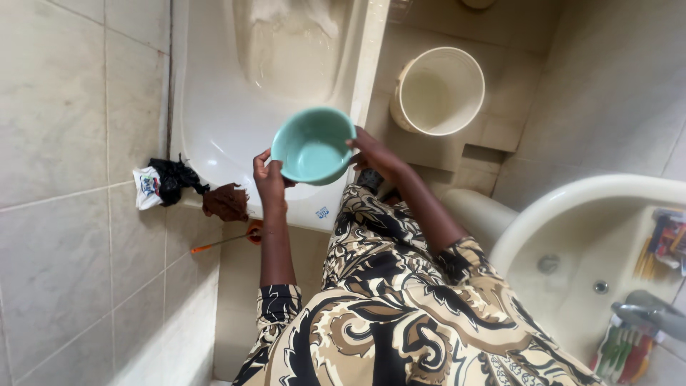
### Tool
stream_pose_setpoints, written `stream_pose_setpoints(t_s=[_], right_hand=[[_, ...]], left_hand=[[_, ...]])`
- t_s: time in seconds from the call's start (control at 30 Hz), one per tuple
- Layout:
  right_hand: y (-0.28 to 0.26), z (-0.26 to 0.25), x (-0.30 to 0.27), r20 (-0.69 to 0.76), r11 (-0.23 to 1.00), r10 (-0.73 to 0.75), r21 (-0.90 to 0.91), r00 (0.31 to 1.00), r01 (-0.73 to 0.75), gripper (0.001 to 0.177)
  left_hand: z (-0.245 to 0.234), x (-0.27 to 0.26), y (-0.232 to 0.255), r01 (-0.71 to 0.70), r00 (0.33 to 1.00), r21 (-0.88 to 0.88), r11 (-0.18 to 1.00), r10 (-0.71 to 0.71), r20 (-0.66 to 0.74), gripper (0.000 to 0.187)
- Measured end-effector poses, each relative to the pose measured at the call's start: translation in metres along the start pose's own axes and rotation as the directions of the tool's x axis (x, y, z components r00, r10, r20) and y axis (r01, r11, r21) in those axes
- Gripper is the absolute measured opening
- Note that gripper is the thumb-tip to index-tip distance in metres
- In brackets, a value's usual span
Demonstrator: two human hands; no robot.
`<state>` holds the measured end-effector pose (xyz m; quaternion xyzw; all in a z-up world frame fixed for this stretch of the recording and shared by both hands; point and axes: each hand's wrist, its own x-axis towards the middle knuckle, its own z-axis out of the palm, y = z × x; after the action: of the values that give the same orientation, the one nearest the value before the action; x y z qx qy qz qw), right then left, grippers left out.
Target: The person organizes various bathroom items by hand including toothbrushes, toothpaste tubes, a comb, and a brush, placing them onto the edge of a sink and rinsing a small bowl.
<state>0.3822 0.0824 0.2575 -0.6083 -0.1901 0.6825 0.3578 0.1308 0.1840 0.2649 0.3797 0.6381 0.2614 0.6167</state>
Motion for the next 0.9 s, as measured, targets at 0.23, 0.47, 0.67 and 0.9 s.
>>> stream_pose_setpoints(t_s=[0.23, 0.47, 0.67, 0.9], right_hand=[[0.019, -0.046, -0.080, -0.251, 0.887, -0.223, 0.349, 0.942, 0.303, 0.103], [0.031, -0.071, -0.232, -0.543, 0.744, -0.198, 0.459, 0.816, 0.486, 0.104], [0.076, -0.072, -0.336, -0.822, 0.648, -0.323, 0.169, 0.469, 0.743, 0.099], [0.171, -0.058, -0.407, -0.959, 0.535, -0.018, 0.229, 0.282, 0.813, 0.087]], left_hand=[[0.075, -0.047, 0.030, -0.490, 0.835, -0.051, 0.870, 0.485, 0.260, 0.047], [0.163, -0.119, 0.055, -0.565, 0.613, -0.126, 0.815, 0.517, 0.597, 0.047], [0.241, -0.189, 0.049, -0.461, 0.348, -0.269, 0.846, 0.451, 0.822, 0.048], [0.326, -0.271, 0.018, -0.389, 0.023, 0.020, 0.921, -0.011, 1.000, 0.061]])
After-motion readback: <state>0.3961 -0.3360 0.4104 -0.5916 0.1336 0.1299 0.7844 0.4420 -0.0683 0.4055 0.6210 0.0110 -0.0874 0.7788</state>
